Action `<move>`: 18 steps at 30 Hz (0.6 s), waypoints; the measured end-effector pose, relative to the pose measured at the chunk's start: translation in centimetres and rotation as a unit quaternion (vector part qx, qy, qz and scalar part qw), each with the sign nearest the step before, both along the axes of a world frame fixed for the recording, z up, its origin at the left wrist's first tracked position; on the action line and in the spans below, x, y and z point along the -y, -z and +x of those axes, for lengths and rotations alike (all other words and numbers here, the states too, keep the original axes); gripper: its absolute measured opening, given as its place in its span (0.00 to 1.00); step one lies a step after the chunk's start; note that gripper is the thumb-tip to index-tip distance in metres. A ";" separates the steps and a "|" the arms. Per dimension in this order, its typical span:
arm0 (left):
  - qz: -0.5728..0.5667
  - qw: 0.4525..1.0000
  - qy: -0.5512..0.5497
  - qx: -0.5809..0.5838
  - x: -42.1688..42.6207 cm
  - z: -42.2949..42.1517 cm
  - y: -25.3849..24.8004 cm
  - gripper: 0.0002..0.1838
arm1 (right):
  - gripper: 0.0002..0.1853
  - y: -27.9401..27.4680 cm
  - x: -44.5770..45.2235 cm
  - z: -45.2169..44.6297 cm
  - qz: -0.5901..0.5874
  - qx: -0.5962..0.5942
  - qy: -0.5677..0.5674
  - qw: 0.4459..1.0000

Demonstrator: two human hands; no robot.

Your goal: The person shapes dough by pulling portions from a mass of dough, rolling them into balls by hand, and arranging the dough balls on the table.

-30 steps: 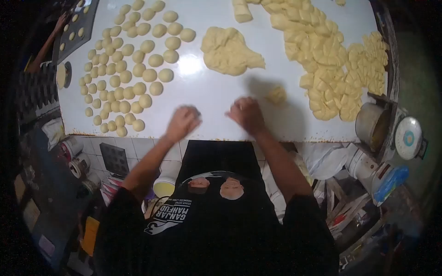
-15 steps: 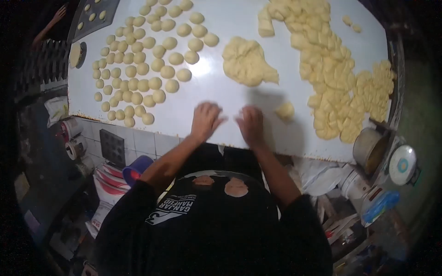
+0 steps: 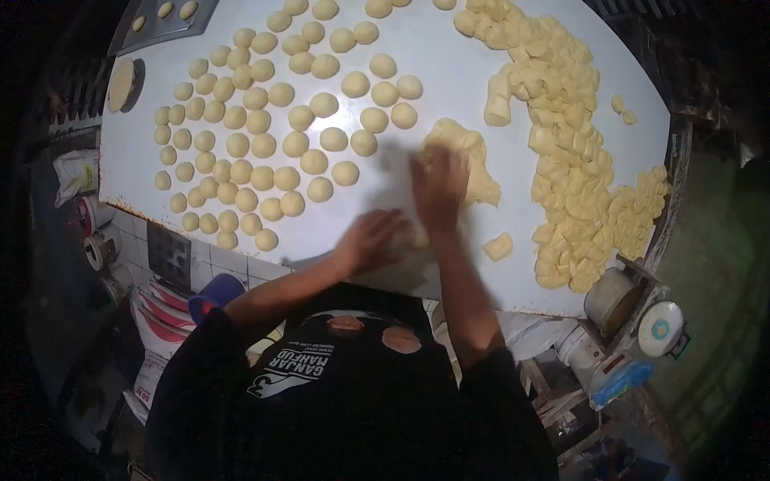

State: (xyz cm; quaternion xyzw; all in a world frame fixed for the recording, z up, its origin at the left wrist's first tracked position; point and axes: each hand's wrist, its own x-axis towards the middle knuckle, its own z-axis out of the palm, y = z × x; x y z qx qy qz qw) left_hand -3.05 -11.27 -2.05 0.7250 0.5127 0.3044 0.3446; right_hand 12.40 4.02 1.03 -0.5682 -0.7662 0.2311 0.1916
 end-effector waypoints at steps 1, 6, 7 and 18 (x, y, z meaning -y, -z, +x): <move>-0.073 0.997 -0.030 -0.001 1.2 -1.8 -0.2 0.34 | 0.18 1.1 5.1 2.2 -0.006 -0.066 -0.021 0.998; 0.034 0.997 -0.002 -0.063 3.4 -4.8 1.4 0.30 | 0.15 5.9 9.8 10.4 0.029 0.176 -0.266 0.947; 0.038 0.997 -0.031 -0.067 3.3 -3.8 0.9 0.28 | 0.15 6.3 9.6 9.3 0.024 0.173 -0.260 0.950; 0.088 0.993 -0.059 -0.054 -3.8 1.3 -1.7 0.28 | 0.10 -2.3 3.2 8.4 0.100 -0.167 -0.022 0.981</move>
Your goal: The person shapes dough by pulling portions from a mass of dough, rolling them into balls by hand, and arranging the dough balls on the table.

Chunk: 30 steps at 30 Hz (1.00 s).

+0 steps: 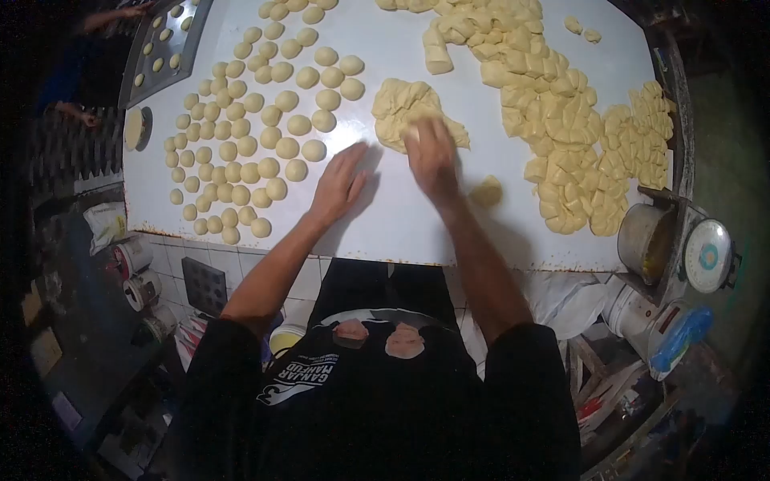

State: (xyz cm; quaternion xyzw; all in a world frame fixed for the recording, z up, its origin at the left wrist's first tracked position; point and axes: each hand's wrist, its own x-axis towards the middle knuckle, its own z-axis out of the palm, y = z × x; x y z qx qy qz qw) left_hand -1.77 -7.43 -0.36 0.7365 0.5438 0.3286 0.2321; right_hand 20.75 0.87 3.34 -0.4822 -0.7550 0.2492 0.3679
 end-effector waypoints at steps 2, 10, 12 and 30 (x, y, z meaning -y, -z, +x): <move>0.000 1.000 -0.005 0.014 -4.5 1.6 -0.5 0.29 | 0.10 1.4 -4.7 -1.8 0.116 0.027 -0.007 0.993; 0.025 0.999 0.026 -0.030 -8.3 0.6 -0.1 0.30 | 0.13 4.3 10.5 3.8 -0.259 0.137 0.018 0.956; 0.034 0.999 0.014 -0.028 -5.0 0.2 -0.8 0.30 | 0.16 7.6 13.6 7.5 -0.019 0.224 -0.243 0.944; -0.045 0.996 -0.033 -0.074 8.4 0.5 2.6 0.33 | 0.28 5.3 16.2 7.8 -0.042 0.085 -0.152 0.984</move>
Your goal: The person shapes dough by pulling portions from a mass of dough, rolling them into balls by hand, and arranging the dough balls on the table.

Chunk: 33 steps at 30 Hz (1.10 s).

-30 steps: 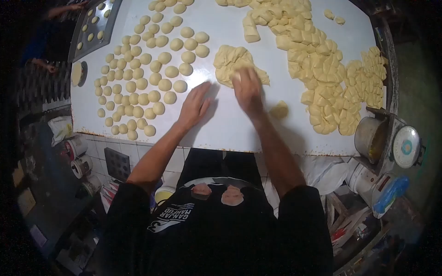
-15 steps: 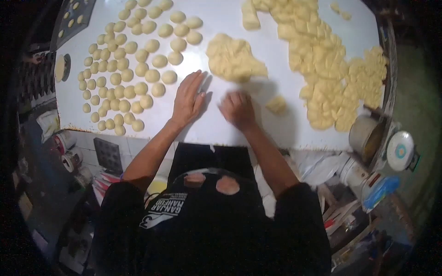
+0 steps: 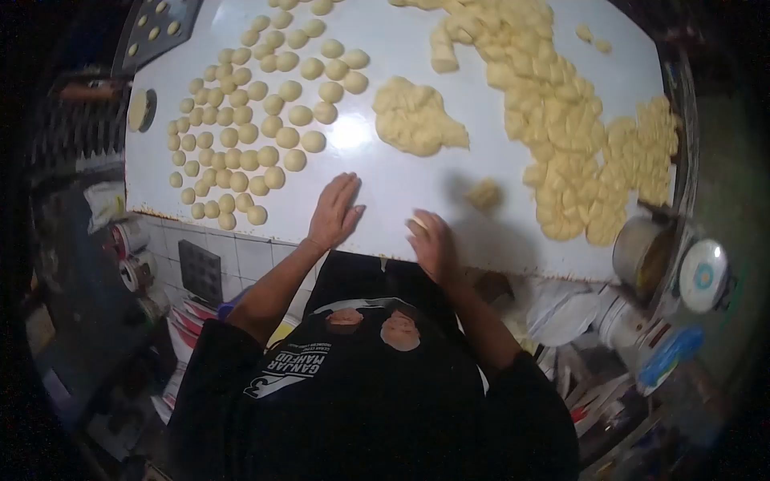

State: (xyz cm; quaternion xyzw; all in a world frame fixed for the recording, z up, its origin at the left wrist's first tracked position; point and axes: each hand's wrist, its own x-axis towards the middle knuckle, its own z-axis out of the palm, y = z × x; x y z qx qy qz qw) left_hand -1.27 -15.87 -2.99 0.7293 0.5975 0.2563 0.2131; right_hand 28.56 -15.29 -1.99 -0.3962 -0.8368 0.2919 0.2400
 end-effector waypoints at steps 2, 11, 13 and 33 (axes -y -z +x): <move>0.004 1.000 -0.004 0.000 -0.1 -0.2 -0.2 0.33 | 0.29 -0.3 -3.1 0.5 -0.062 0.034 0.029 0.997; -0.065 0.994 0.006 0.084 -2.9 -0.9 -1.4 0.29 | 0.27 -6.5 -33.1 -16.9 0.070 -0.087 0.115 0.987; -0.047 0.983 0.005 0.178 -7.5 -0.9 -3.2 0.28 | 0.27 -6.7 -35.8 -15.4 0.217 0.069 0.037 0.973; -0.249 0.930 -0.092 0.255 -24.9 2.7 -8.0 0.27 | 0.21 -6.2 -0.4 -1.4 -0.306 -0.059 0.273 0.910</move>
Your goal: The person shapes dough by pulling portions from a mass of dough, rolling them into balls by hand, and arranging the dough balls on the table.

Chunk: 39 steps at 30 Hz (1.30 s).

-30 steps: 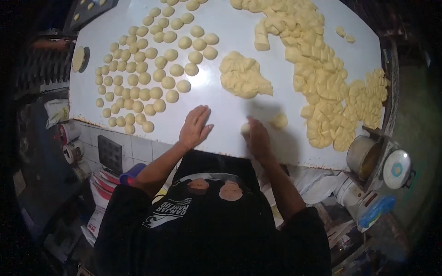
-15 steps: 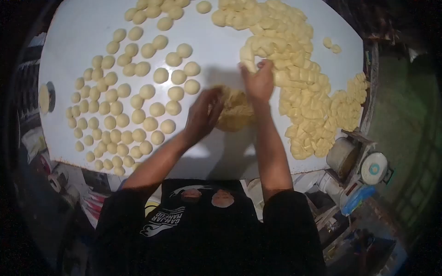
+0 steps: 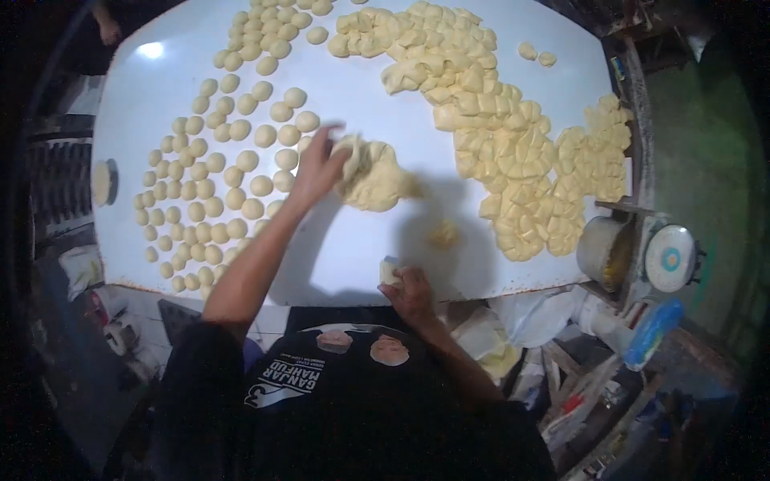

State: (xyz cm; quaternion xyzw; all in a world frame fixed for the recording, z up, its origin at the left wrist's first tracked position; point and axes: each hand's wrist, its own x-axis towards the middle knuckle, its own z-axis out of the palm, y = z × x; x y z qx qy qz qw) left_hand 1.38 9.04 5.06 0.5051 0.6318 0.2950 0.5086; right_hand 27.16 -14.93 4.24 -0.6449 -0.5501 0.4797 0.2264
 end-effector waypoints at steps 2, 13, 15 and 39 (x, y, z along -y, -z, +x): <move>0.094 0.995 -0.014 -0.035 10.8 -1.5 1.4 0.19 | 0.23 2.4 0.2 2.2 0.190 0.153 -0.262 0.934; 0.268 0.911 0.224 -0.218 30.0 -0.4 8.0 0.14 | 0.22 7.9 1.2 1.9 0.330 0.073 -0.362 0.869; 0.280 0.898 0.223 -0.256 29.1 -5.9 10.3 0.13 | 0.22 9.6 -1.4 4.2 0.271 0.111 -0.394 0.871; 0.260 0.911 0.064 -0.314 21.6 -2.8 8.4 0.15 | 0.15 6.1 -10.1 -2.0 0.315 0.147 -0.134 0.928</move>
